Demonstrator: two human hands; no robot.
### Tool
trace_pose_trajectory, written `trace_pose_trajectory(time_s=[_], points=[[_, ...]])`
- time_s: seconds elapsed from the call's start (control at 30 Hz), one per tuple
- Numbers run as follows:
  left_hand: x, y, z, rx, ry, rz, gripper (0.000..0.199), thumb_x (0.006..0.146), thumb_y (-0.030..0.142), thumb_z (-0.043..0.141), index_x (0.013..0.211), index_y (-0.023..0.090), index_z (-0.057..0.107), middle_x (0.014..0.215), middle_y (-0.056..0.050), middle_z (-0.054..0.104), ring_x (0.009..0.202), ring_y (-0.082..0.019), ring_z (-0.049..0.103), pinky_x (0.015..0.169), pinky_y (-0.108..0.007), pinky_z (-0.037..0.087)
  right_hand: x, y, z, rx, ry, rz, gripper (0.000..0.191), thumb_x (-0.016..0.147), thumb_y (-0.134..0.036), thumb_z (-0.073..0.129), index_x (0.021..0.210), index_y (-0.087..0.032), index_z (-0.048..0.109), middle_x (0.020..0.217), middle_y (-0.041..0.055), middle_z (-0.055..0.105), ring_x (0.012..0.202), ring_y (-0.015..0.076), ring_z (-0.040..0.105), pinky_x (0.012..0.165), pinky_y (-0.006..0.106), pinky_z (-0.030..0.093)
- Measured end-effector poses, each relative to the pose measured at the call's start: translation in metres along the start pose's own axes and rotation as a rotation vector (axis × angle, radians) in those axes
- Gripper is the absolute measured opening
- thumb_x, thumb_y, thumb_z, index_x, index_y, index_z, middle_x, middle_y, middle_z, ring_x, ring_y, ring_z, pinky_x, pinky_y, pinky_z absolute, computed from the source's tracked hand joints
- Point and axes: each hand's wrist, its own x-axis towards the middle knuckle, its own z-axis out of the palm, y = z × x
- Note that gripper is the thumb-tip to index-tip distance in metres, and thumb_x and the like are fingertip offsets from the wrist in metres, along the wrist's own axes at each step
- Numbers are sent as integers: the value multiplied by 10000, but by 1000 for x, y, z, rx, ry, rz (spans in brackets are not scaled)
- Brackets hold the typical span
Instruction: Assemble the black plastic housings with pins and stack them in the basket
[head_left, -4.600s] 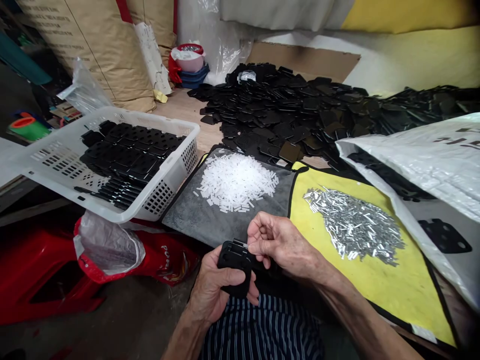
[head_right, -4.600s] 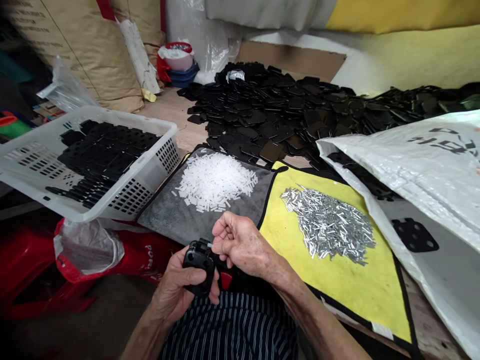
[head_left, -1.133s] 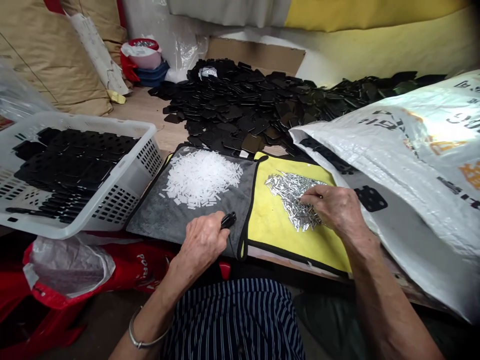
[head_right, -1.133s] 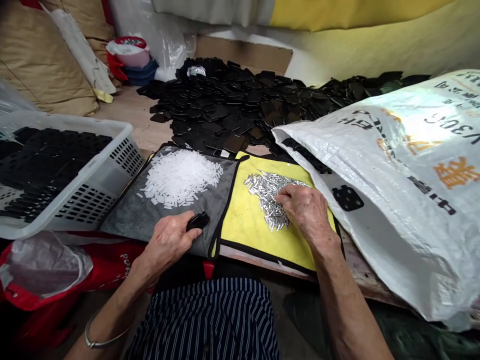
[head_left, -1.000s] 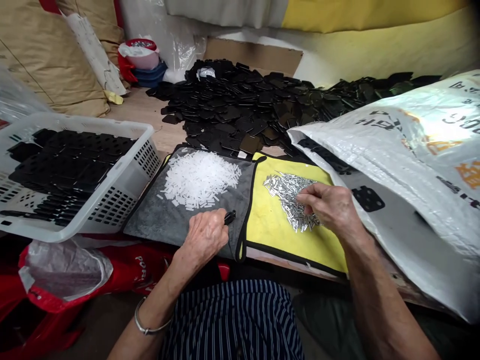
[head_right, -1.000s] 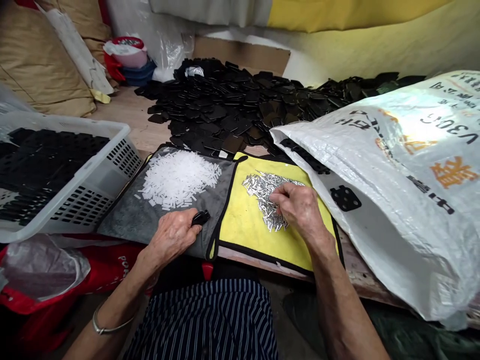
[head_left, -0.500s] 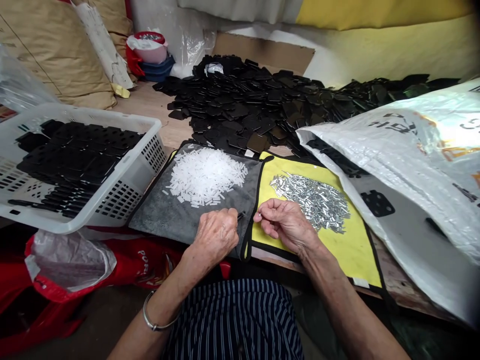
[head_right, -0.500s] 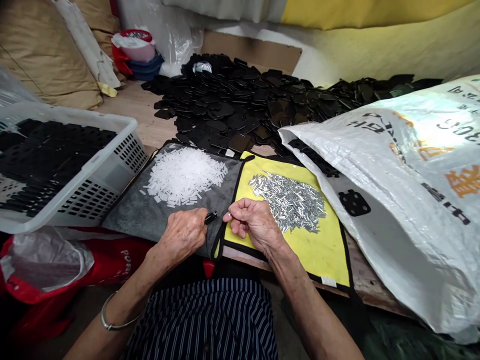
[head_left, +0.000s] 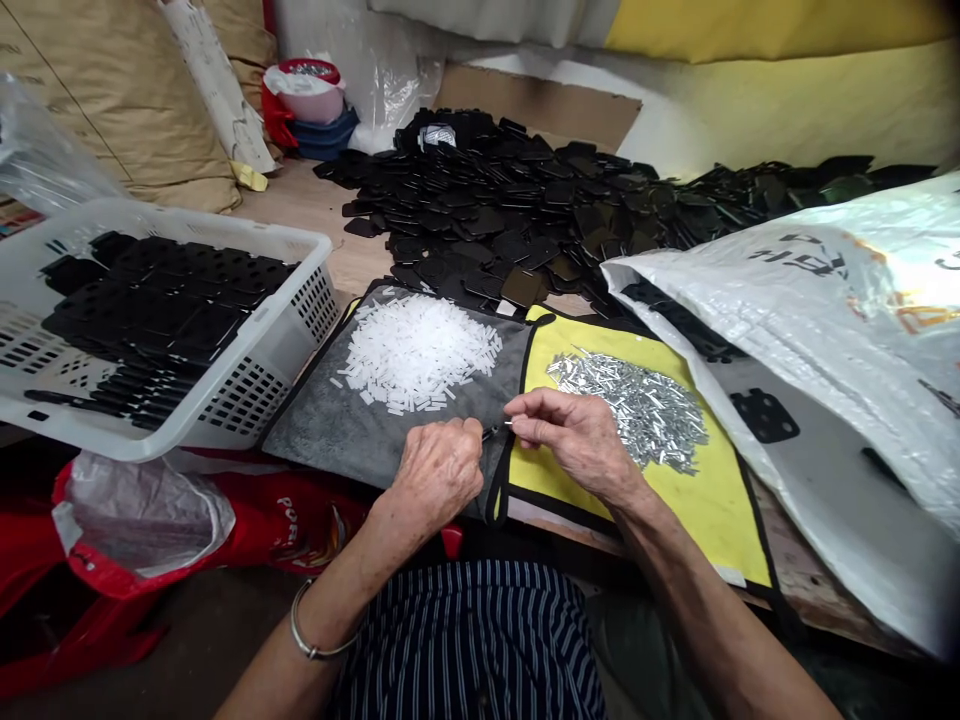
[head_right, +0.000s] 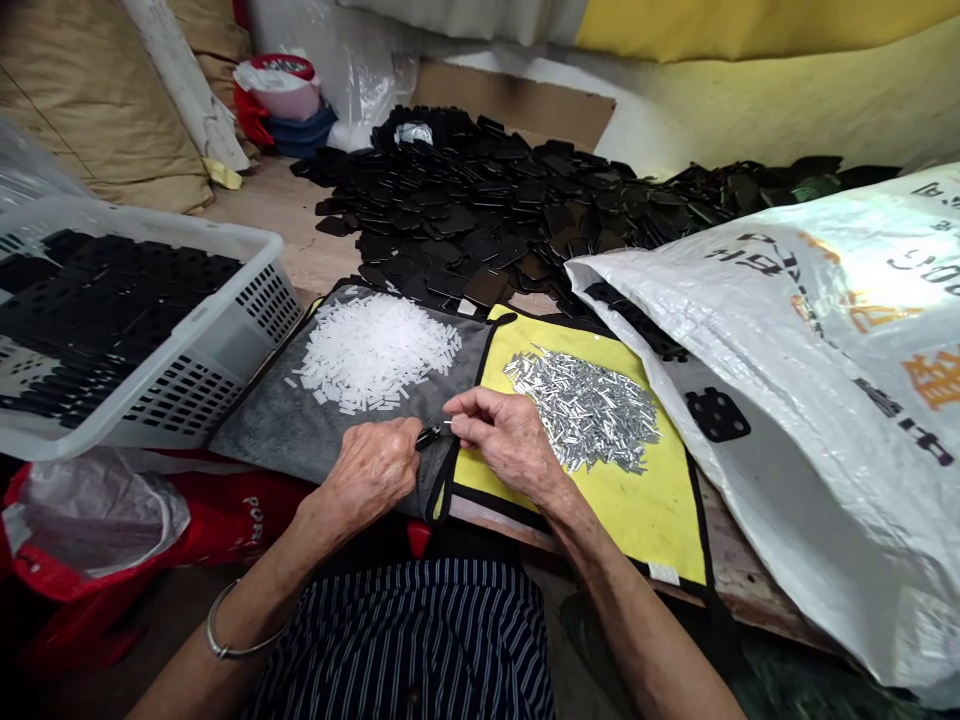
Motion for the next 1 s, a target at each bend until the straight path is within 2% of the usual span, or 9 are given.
trace_pose_trajectory(time_s=[0.13,0.3,0.37,0.47,0.57,0.67,0.77,0.93,1.0], points=[[-2,2,-4,-13,-16,7,175,794,91,374,884,152,512,780,-104,609,745,-268,600,620,-339,411,7,1,4,63,-42,35,153,667,-197,626,796,-138,566,626,-20,539,526,81,484,508,209,404],[-1,2,-4,-23,-5,27,191,779,74,359,863,148,514,779,-104,602,723,-270,598,604,-342,417,12,5,2,-114,-126,-78,116,704,-142,551,819,-148,533,640,-21,536,546,82,482,536,206,401],[-1,1,-1,-16,21,46,197,777,75,353,859,142,519,774,-99,596,725,-267,594,610,-344,422,13,3,0,-270,-161,-160,116,726,-105,504,830,-154,518,644,-23,533,555,83,481,554,203,391],[-2,3,3,-4,60,69,227,765,70,352,896,117,532,774,-110,585,729,-273,581,616,-360,421,13,-12,-2,-631,-277,-313,209,732,-36,439,889,-160,500,666,-19,529,572,90,472,564,203,356],[-1,4,6,-18,10,76,250,744,63,376,915,96,557,793,-138,590,735,-281,570,616,-371,409,9,-36,3,-1020,-417,-480,261,713,17,411,893,-158,481,717,8,531,613,120,468,581,233,331],[1,3,7,-37,-49,113,216,742,58,400,812,111,598,779,-145,598,784,-283,561,643,-370,399,1,-51,12,-1287,-429,-659,219,726,18,432,855,-153,479,760,44,527,671,161,477,607,271,334],[3,0,6,-48,-70,112,214,764,82,396,793,118,604,764,-129,603,731,-261,559,605,-351,387,-8,-44,23,-1370,-334,-734,191,746,-4,445,876,-130,507,743,69,530,673,192,495,595,300,366],[5,-4,1,-61,-53,39,200,811,152,387,895,150,569,814,-91,617,704,-234,570,612,-328,389,-21,3,43,-1251,141,-781,274,886,-74,318,1004,-65,566,818,152,602,738,223,552,640,347,462],[7,-4,0,-64,-54,2,187,806,146,383,877,161,556,791,-83,626,706,-236,586,621,-324,395,-22,17,49,-1114,242,-800,325,874,-59,305,1094,-27,542,885,178,615,807,240,572,690,367,492]])
